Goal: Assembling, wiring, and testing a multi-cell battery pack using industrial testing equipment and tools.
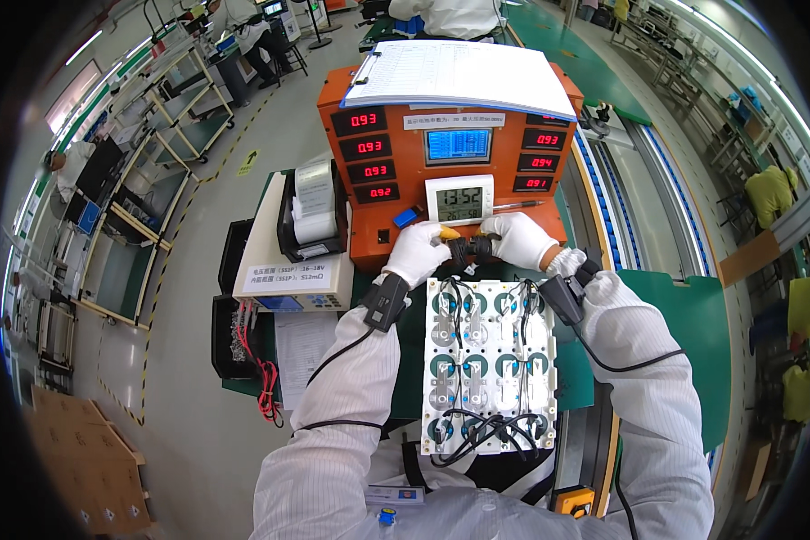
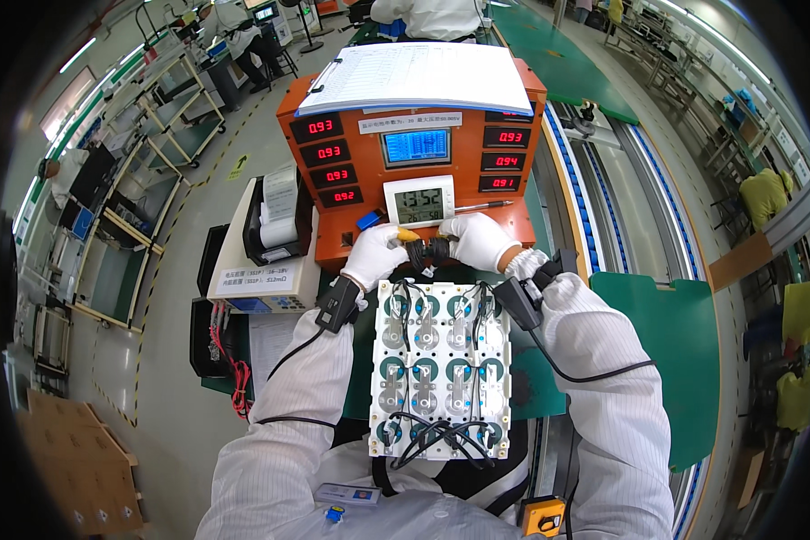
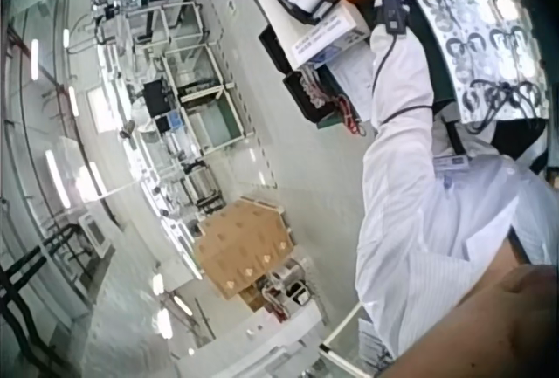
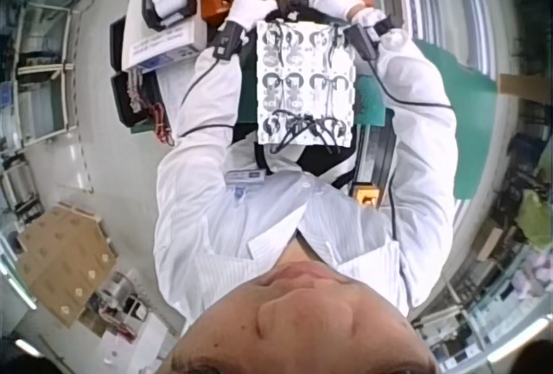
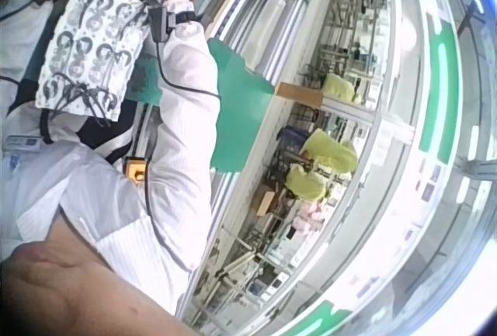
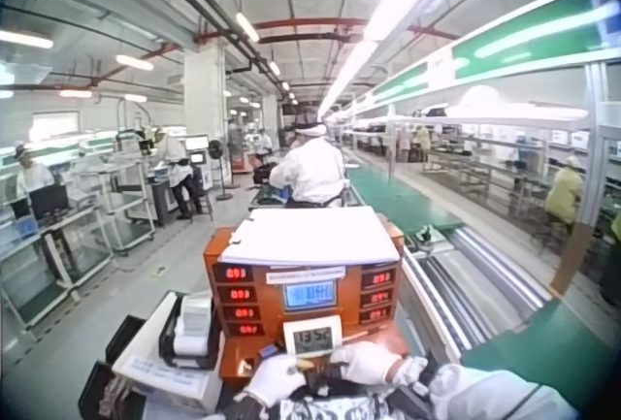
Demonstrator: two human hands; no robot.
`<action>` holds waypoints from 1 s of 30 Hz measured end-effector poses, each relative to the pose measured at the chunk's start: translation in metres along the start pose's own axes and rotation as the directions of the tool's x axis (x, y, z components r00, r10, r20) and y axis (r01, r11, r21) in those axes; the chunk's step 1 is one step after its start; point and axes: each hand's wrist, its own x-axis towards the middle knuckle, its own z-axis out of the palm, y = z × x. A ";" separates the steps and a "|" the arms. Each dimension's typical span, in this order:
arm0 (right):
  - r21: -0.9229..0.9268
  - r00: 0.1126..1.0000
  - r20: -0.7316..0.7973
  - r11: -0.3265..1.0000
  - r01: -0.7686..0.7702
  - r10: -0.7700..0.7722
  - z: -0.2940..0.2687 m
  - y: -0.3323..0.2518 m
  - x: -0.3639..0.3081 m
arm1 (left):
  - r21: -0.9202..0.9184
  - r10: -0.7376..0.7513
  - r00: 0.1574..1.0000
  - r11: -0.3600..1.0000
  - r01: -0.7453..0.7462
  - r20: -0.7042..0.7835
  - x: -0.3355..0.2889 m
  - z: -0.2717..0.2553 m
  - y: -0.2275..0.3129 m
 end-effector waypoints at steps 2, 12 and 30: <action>0.094 1.000 -0.022 0.996 0.004 -0.002 0.006 0.005 0.000 | -0.084 -0.012 1.000 0.996 0.013 0.012 -0.002 -0.001 0.003; 0.499 1.000 -0.015 0.866 -0.016 0.027 0.017 0.032 0.012 | -0.014 0.028 1.000 1.000 -0.028 -0.002 -0.001 -0.005 0.006; 0.519 0.996 -0.050 0.854 -0.037 0.074 0.022 0.033 0.007 | 0.048 0.049 0.997 0.998 -0.046 -0.063 0.001 0.005 -0.001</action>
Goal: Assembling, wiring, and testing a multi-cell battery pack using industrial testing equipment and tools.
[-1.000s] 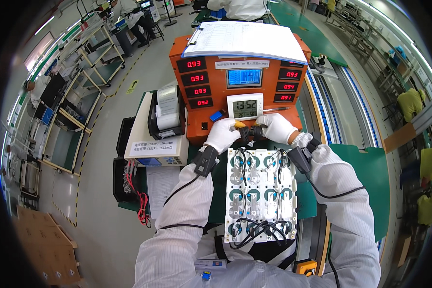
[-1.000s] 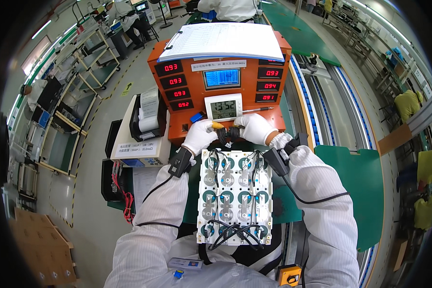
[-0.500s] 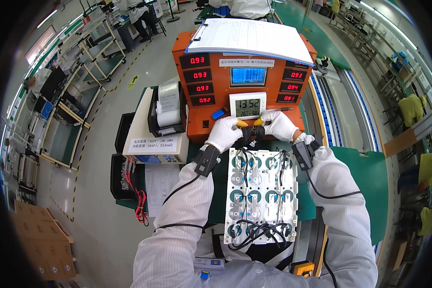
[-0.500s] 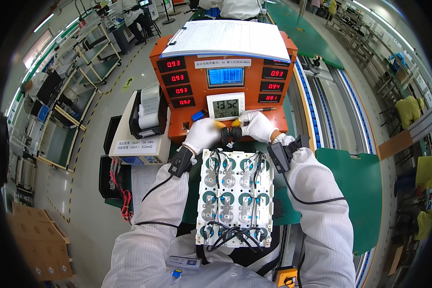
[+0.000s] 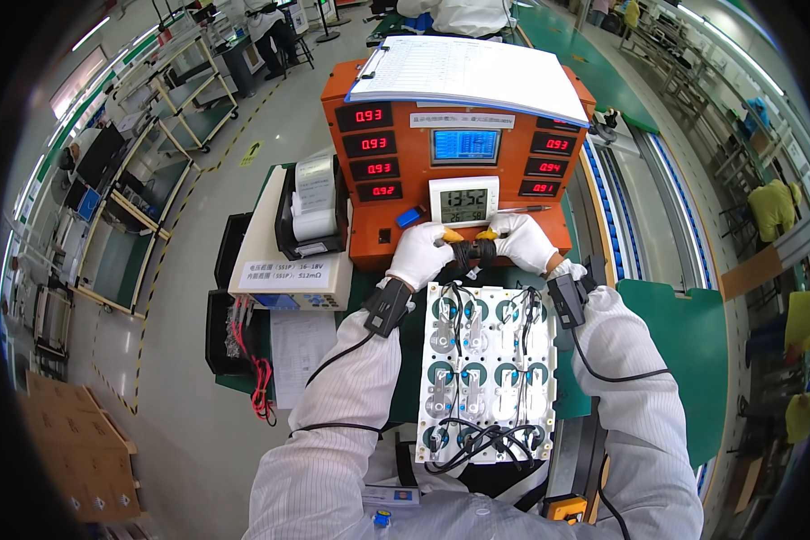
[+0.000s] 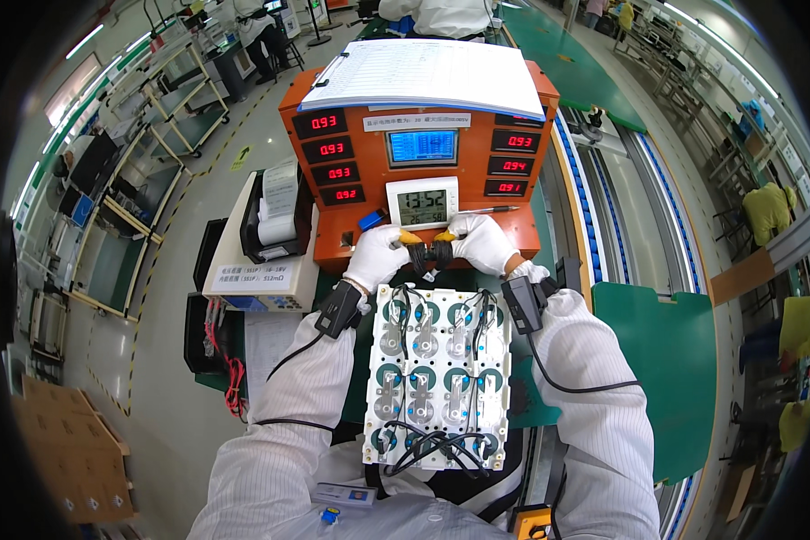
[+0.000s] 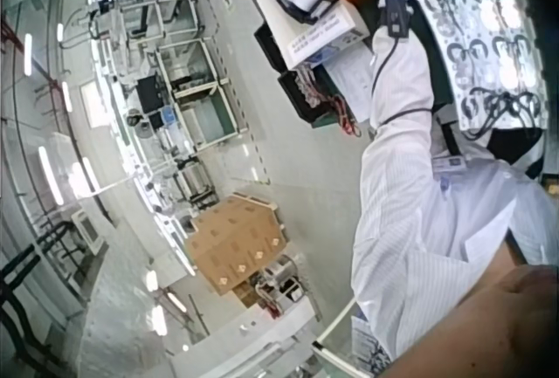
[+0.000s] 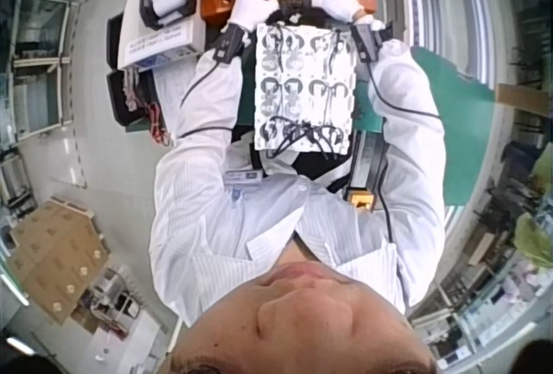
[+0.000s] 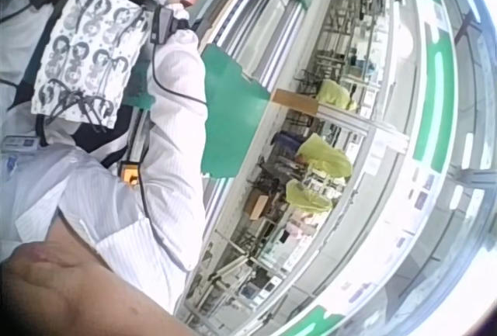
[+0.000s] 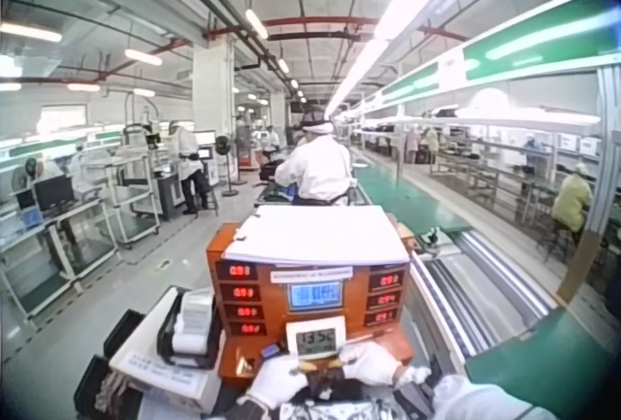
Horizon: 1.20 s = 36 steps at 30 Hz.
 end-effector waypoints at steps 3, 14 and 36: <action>0.068 1.000 -0.011 0.998 0.015 -0.015 0.002 0.005 0.001 | -0.012 0.039 0.998 0.999 -0.040 -0.055 -0.002 0.005 -0.001; 0.464 0.995 0.014 0.881 -0.090 0.095 0.005 -0.009 0.000 | -0.667 -0.095 0.995 0.743 0.058 -0.019 -0.004 0.011 0.001; -0.326 0.999 -0.037 0.945 0.002 -0.015 0.013 -0.094 -0.057 | 0.240 0.217 0.974 0.951 -0.197 -0.059 -0.034 -0.015 0.076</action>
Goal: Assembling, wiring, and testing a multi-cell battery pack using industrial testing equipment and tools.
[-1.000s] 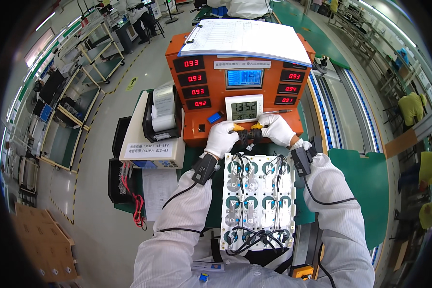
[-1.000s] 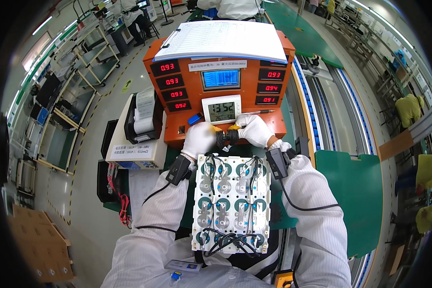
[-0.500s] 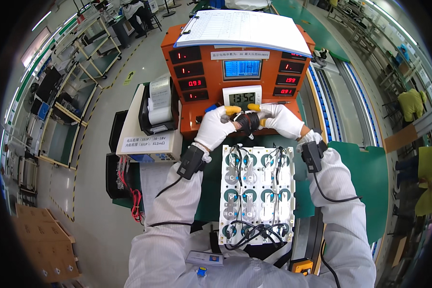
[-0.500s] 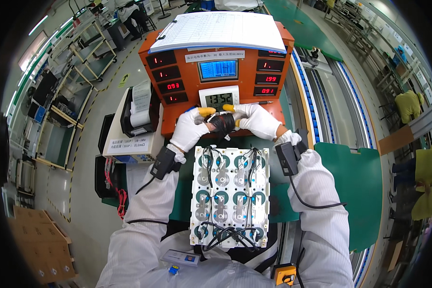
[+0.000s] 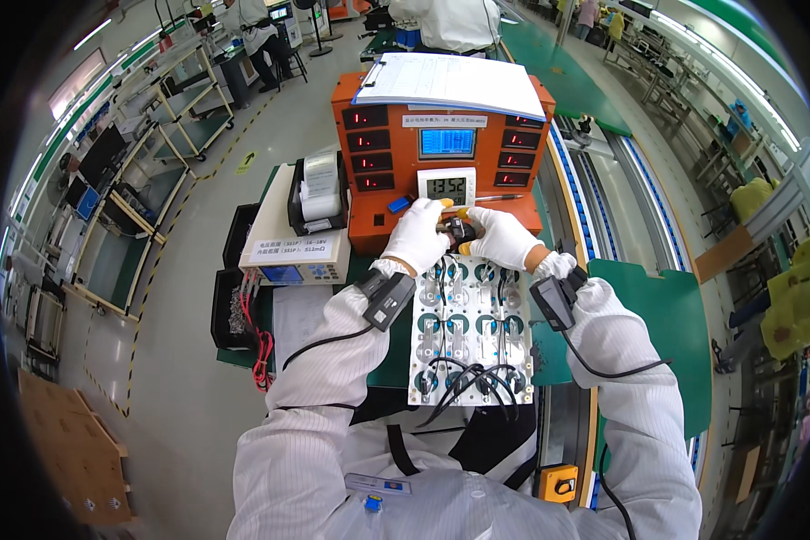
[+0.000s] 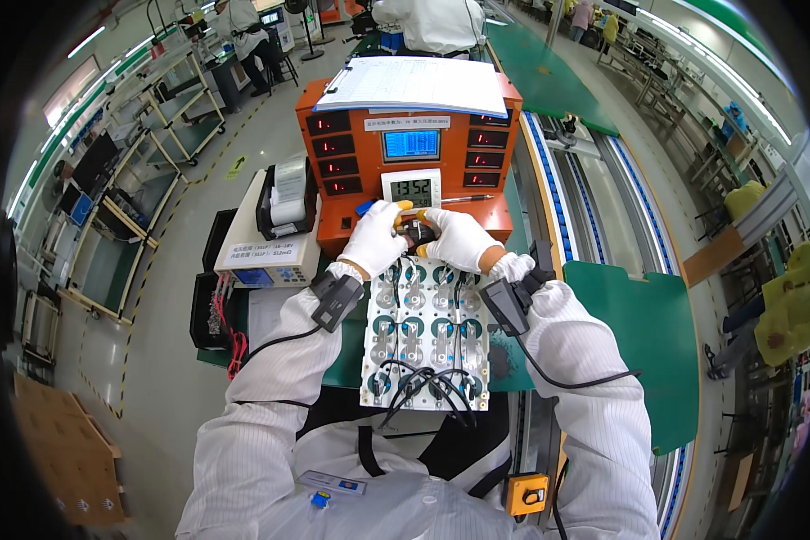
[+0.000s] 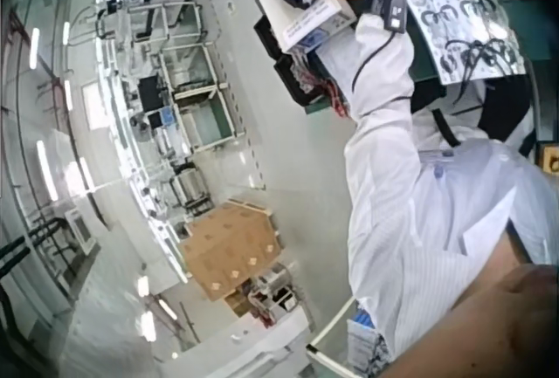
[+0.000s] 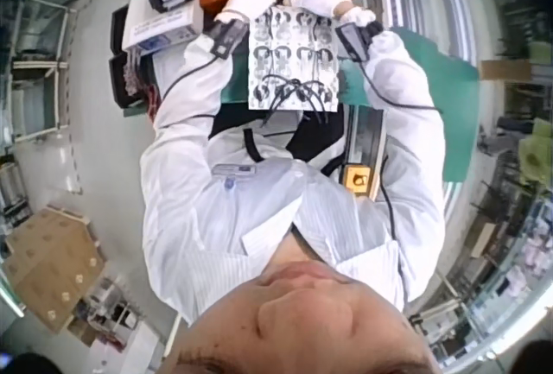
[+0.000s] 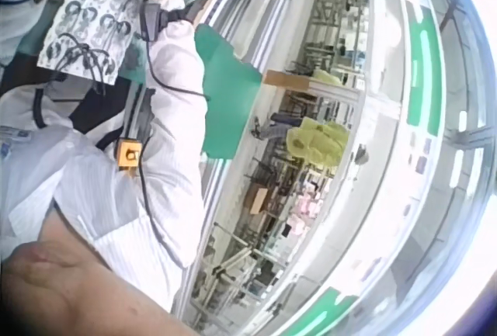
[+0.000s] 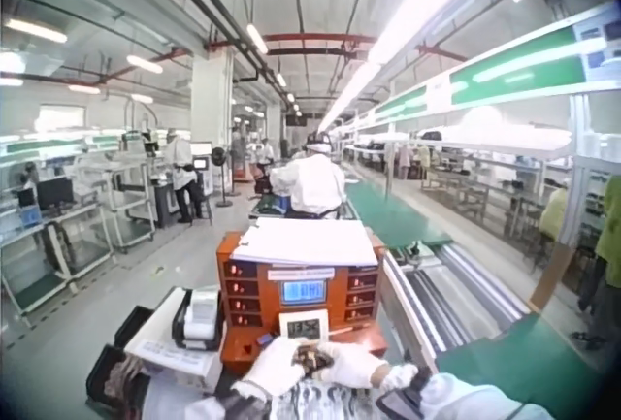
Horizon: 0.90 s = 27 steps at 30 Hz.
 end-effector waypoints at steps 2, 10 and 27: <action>0.147 0.996 0.062 0.987 -0.067 0.059 0.003 -0.007 -0.001 | 0.003 -0.025 0.999 1.000 0.025 -0.020 -0.004 -0.002 0.000; 0.022 0.982 -0.114 0.988 -0.152 0.153 0.002 -0.013 -0.020 | -0.070 -0.063 0.998 0.995 0.064 0.014 -0.015 -0.016 0.020; 0.035 0.963 -0.255 0.996 -0.076 0.083 0.007 -0.009 -0.028 | -0.143 -0.146 0.988 0.980 0.137 -0.048 -0.009 -0.003 0.021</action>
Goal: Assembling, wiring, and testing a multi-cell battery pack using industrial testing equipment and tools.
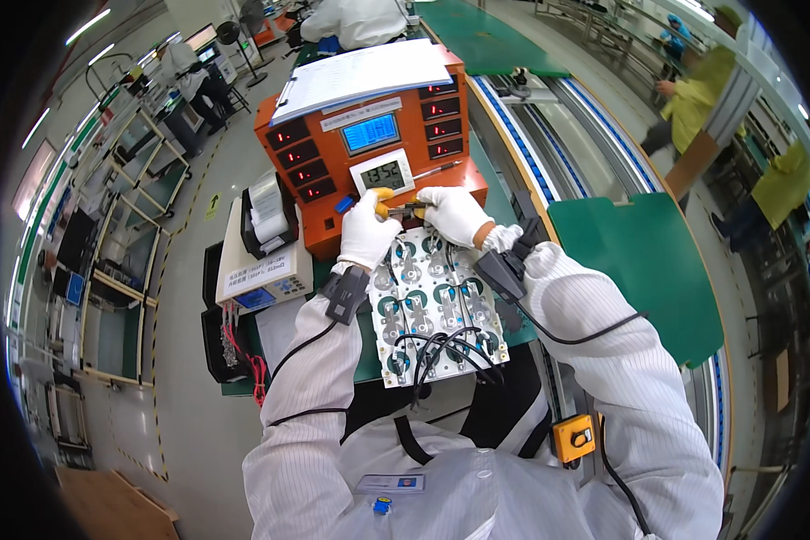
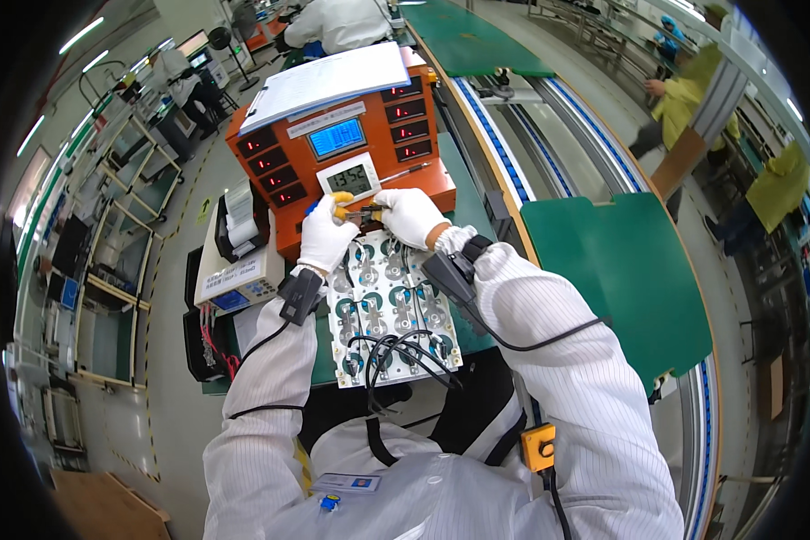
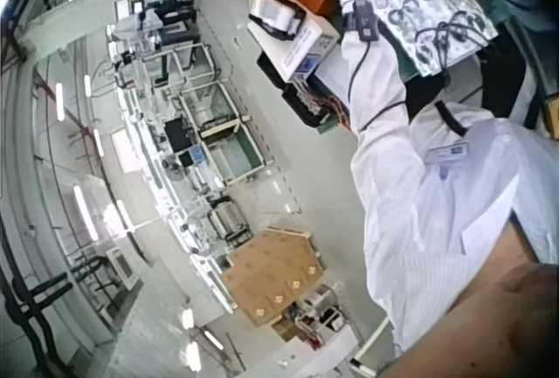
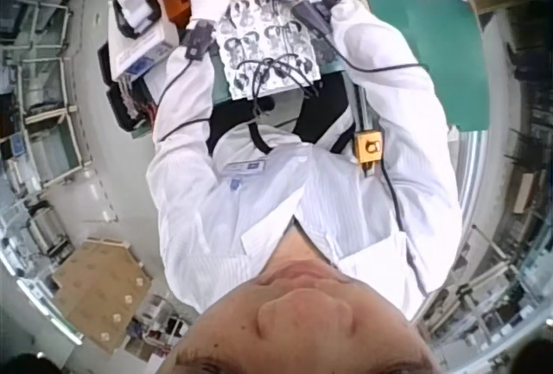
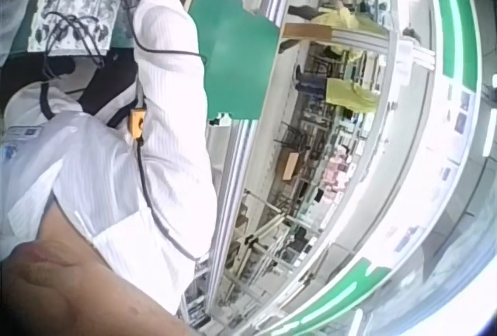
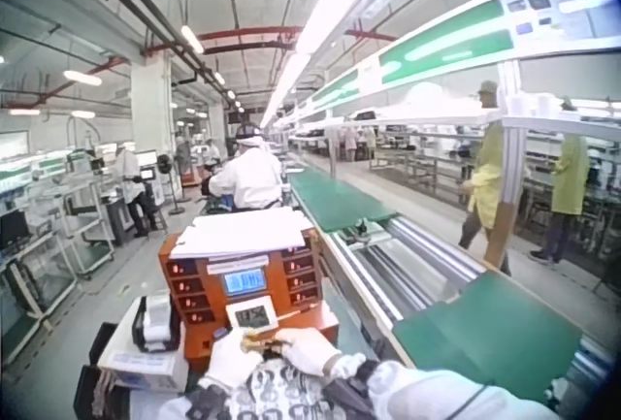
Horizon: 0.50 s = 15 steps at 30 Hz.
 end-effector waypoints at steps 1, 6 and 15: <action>0.005 1.000 -0.008 1.000 -0.011 0.011 0.000 0.002 -0.001 | 0.002 0.003 1.000 1.000 -0.003 0.014 0.001 0.004 -0.005; 0.105 0.999 0.025 0.994 -0.042 0.039 0.002 0.009 0.001 | 0.128 0.174 0.984 0.978 -0.167 -0.044 0.003 0.013 -0.016; 0.017 0.999 0.038 1.000 -0.015 0.014 0.004 0.005 0.003 | 0.157 0.083 0.996 0.984 -0.080 -0.013 0.001 0.007 -0.012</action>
